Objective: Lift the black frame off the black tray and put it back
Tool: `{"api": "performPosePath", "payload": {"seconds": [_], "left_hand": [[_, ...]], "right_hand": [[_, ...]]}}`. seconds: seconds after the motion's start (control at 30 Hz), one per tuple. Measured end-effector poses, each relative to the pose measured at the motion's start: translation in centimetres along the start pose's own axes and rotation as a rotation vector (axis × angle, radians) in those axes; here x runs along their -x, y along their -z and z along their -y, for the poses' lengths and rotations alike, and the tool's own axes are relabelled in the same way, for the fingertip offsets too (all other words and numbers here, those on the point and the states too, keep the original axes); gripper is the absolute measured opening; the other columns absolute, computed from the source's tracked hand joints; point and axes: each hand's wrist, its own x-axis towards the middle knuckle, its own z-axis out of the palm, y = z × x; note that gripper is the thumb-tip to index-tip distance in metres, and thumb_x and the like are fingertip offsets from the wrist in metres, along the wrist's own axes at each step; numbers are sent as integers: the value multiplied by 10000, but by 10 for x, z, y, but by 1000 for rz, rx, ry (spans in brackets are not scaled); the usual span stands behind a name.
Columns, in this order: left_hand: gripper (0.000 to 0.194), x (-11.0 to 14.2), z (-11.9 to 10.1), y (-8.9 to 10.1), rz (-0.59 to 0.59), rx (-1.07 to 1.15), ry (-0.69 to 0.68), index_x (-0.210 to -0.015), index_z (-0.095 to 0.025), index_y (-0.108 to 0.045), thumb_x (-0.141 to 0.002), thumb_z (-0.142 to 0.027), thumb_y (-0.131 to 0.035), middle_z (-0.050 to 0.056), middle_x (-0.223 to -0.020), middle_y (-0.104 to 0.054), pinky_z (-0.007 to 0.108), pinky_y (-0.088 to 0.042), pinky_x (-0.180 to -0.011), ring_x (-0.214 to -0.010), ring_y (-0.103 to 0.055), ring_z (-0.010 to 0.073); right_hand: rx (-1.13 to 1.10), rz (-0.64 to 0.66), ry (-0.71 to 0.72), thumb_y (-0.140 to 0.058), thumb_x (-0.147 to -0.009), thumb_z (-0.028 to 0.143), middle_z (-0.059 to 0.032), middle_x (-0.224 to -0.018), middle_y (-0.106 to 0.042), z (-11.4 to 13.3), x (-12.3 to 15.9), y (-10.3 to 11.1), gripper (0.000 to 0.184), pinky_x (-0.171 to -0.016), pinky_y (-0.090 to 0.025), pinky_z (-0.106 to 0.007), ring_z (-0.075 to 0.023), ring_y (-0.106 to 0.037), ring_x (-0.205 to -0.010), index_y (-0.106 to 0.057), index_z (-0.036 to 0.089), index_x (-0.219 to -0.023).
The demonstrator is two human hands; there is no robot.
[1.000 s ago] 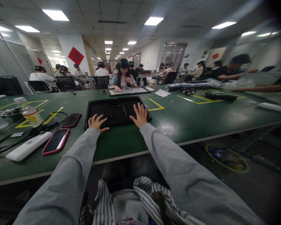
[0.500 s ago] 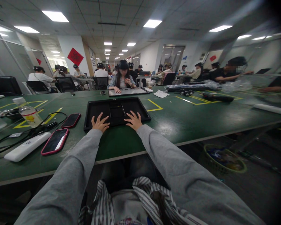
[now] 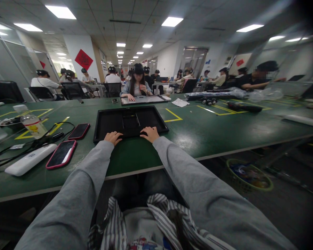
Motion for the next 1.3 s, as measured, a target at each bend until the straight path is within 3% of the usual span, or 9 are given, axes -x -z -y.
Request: {"api": "performPosePath", "payload": {"seconds": [0.13, 0.3, 0.4, 0.5, 0.63, 0.77, 0.97, 1.1, 1.3], "left_hand": [[374, 7, 7, 13, -142, 31, 90, -1200, -297, -637, -925, -474, -457, 80, -1145, -633, 419, -333, -958, -1110, -524, 248], [476, 31, 68, 29, -398, 55, 729, -1274, -229, -603, -914, -474, -409, 153, -1304, -561, 499, -377, -949, -1216, -459, 340], [546, 40, 103, 26, -221, 132, 890, -1234, -173, -638, -893, -534, -412, 181, -1224, -623, 455, -448, -900, -1114, -564, 337], [537, 39, 112, 21, -8, 149, 853, -1076, -193, -720, -871, -591, -423, 153, -1151, -676, 431, -488, -854, -1072, -609, 341], [438, 31, 100, 16, 5, 165, 792, -1069, -202, -720, -832, -529, -550, 110, -1148, -693, 385, -492, -892, -1089, -619, 308], [491, 12, 81, 9, -16, 438, 742, -1193, -177, -659, -837, -507, -581, 81, -996, -731, 273, -515, -813, -843, -692, 189], [501, -57, 33, -7, 38, 568, 746, -1229, -135, -625, -857, -468, -583, 90, -800, -730, 244, -515, -658, -701, -690, 168], [512, -102, -13, -21, 40, 631, 708, -1269, -145, -589, -876, -473, -561, 96, -893, -738, 230, -515, -702, -782, -702, 158], [486, -130, -54, -28, -46, 545, 705, -1270, -106, -593, -892, -406, -535, 200, -1234, -636, 379, -457, -959, -1189, -578, 299]], "right_hand": [[-33, -12, -39, -484, -931, 531, -60, -1087, -642, -4, 2, -2, 364, -846, -258, -367, -231, -501, -1032, -656, 257, -1096], [-37, -110, -94, -501, -913, 549, -79, -1155, -587, -10, 4, 0, 400, -840, -289, -372, -251, -447, -1090, -638, 267, -1162], [-38, -94, -90, -525, -893, 565, -80, -1158, -569, -12, 5, 1, 399, -839, -300, -375, -259, -425, -1098, -657, 289, -1148], [-38, -77, -79, -534, -881, 581, -82, -1154, -563, -12, 4, 2, 405, -841, -308, -378, -263, -416, -1094, -670, 297, -1136], [-59, -112, -102, -466, -925, 557, -80, -1144, -574, -11, 3, 3, 391, -848, -318, -382, -256, -418, -1096, -678, 278, -1099], [-73, -144, -126, -404, -965, 507, -74, -1121, -589, -9, 2, 3, 383, -850, -326, -380, -244, -424, -1087, -682, 265, -1071], [-81, -156, -145, -378, -982, 479, -61, -1119, -595, -11, 0, 1, 377, -853, -329, -370, -228, -430, -1077, -680, 264, -1050], [-62, -143, -162, -345, -993, 468, -67, -1128, -589, -12, -1, 2, 391, -862, -332, -368, -227, -425, -1076, -671, 263, -1064], [-25, -124, -179, -339, -997, 449, -65, -1135, -584, -14, -1, 4, 376, -856, -348, -360, -223, -432, -1079, -656, 265, -1080]]}}
